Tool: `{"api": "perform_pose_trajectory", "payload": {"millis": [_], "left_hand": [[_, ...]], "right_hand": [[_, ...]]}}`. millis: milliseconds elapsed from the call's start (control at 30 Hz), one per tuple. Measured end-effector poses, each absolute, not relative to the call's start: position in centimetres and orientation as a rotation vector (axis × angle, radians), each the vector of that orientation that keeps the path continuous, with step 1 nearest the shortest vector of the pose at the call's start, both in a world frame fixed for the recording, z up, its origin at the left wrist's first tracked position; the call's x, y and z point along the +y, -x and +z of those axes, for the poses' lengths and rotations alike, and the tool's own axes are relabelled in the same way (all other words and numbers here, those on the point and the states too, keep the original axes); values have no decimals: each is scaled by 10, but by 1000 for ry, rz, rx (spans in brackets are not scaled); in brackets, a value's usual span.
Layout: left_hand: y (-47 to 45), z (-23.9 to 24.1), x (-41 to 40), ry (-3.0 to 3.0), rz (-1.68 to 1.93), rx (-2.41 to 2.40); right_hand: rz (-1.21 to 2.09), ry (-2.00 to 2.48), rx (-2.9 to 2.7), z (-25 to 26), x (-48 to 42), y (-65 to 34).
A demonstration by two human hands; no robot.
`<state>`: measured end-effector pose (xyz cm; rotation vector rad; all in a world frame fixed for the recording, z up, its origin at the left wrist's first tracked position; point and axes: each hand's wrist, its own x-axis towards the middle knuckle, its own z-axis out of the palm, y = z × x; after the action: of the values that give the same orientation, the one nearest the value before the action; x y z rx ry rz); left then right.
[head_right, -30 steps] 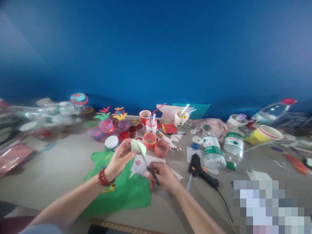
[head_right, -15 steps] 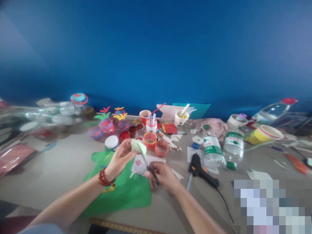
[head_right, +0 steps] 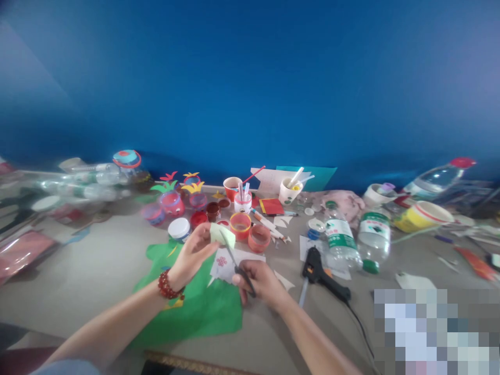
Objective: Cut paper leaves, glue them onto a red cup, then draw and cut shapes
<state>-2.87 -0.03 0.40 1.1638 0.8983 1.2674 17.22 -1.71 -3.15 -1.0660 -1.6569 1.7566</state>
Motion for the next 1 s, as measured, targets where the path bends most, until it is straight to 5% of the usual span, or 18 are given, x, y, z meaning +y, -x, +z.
{"api": "perform_pose_trajectory", "payload": {"millis": [1000], "left_hand": [[29,6,0,-1179,1288,934]], "right_hand": [[1755,1088,-1697,-35,-15,-174]]}}
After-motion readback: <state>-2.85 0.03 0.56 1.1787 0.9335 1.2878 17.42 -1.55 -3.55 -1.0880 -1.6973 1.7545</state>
